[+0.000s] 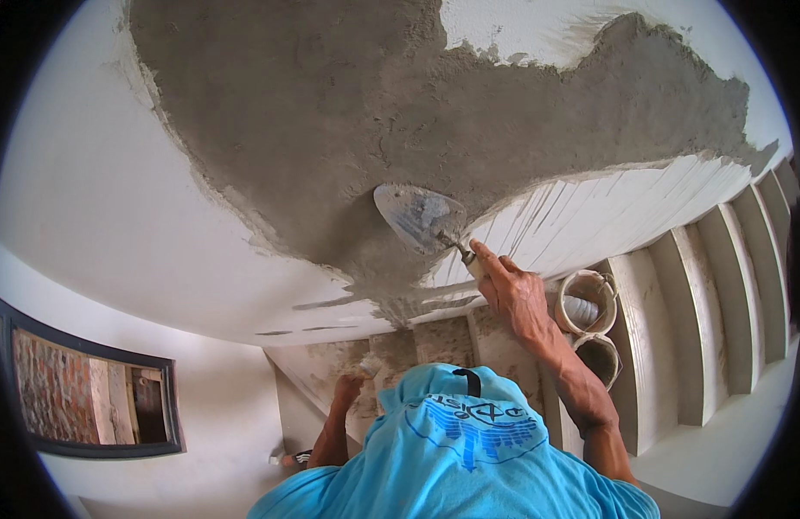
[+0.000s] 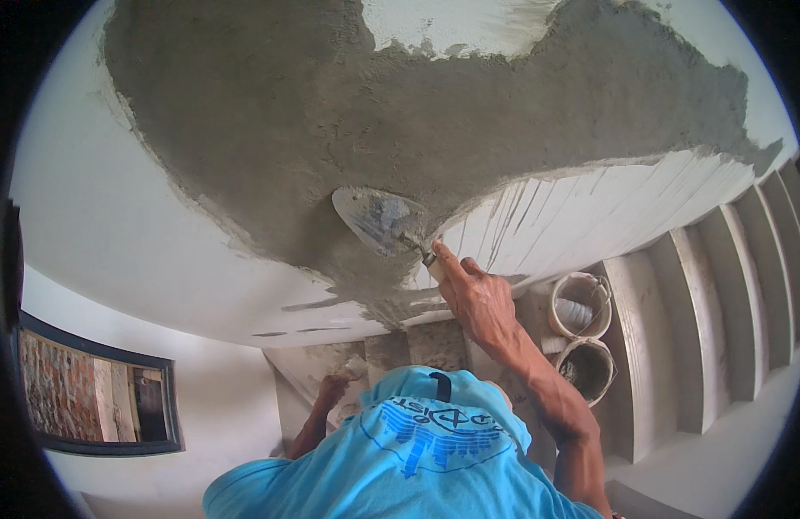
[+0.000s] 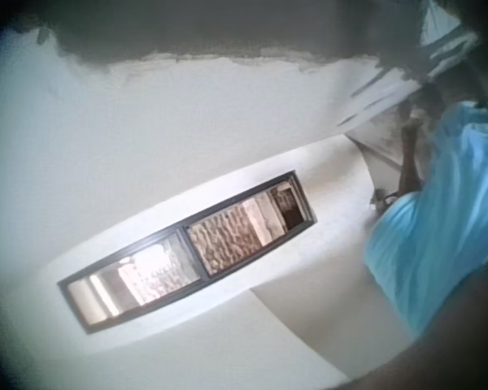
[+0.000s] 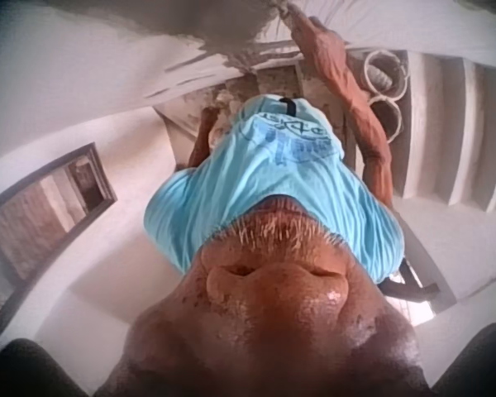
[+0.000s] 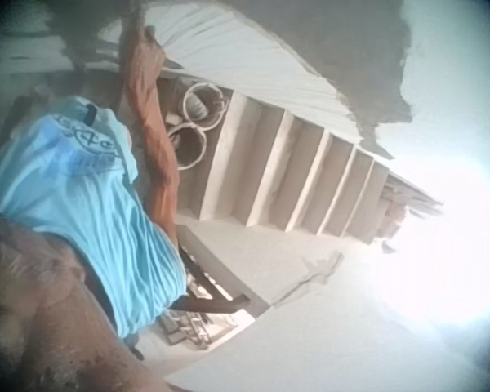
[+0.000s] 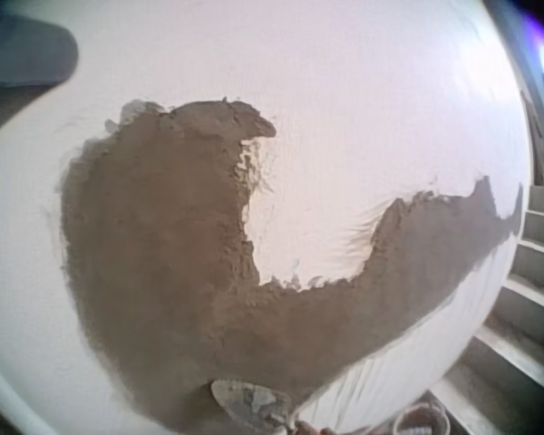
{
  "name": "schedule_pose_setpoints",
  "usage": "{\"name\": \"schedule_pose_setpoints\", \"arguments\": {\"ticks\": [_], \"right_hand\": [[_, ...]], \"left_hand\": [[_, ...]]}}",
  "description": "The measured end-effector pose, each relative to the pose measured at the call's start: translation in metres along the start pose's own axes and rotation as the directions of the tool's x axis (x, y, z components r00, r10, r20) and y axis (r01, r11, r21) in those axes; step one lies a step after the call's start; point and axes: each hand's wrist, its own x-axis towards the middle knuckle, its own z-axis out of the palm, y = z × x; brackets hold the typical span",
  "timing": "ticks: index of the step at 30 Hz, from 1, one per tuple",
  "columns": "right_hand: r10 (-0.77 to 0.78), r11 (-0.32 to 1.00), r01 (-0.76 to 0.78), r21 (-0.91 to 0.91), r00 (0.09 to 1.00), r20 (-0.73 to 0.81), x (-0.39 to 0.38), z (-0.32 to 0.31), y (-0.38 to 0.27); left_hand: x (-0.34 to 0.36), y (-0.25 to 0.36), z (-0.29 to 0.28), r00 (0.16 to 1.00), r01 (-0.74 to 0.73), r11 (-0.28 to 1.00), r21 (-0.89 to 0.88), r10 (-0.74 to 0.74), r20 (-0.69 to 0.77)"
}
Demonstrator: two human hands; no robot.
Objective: The person applies plaster to a curved ceiling using a trowel and a brush. They repeatedly scoop plaster from buckets placed on the stairs and spread it evenly across the ceiling surface.
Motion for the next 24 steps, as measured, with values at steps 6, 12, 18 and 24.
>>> {"name": "schedule_pose_setpoints", "arguments": {"ticks": [6, 12, 18, 24], "right_hand": [[0.034, 0.983, -0.004, 0.183, 0.986, -0.162, 0.037, -0.043, -0.031], [0.023, 0.997, -0.018, 0.069, 0.997, -0.072, 0.036, -0.022, -0.011], [-0.013, 0.997, 0.017, 0.072, 0.998, -0.057, 0.007, -0.019, -0.003], [-0.036, 0.998, 0.047, 0.043, 0.970, -0.239, 0.048, -0.046, -0.011]], "left_hand": [[-0.002, -0.015, -0.004, 0.980, -0.196, 0.966, 0.170, 0.196, 0.018], [0.002, -0.019, 0.007, 0.940, -0.326, 0.942, 0.077, 0.332, -0.082], [0.015, -0.049, 0.016, 0.931, -0.353, 0.913, 0.205, 0.365, -0.018], [0.043, -0.088, 0.027, 0.879, -0.390, 0.786, 0.479, 0.474, -0.063]]}}
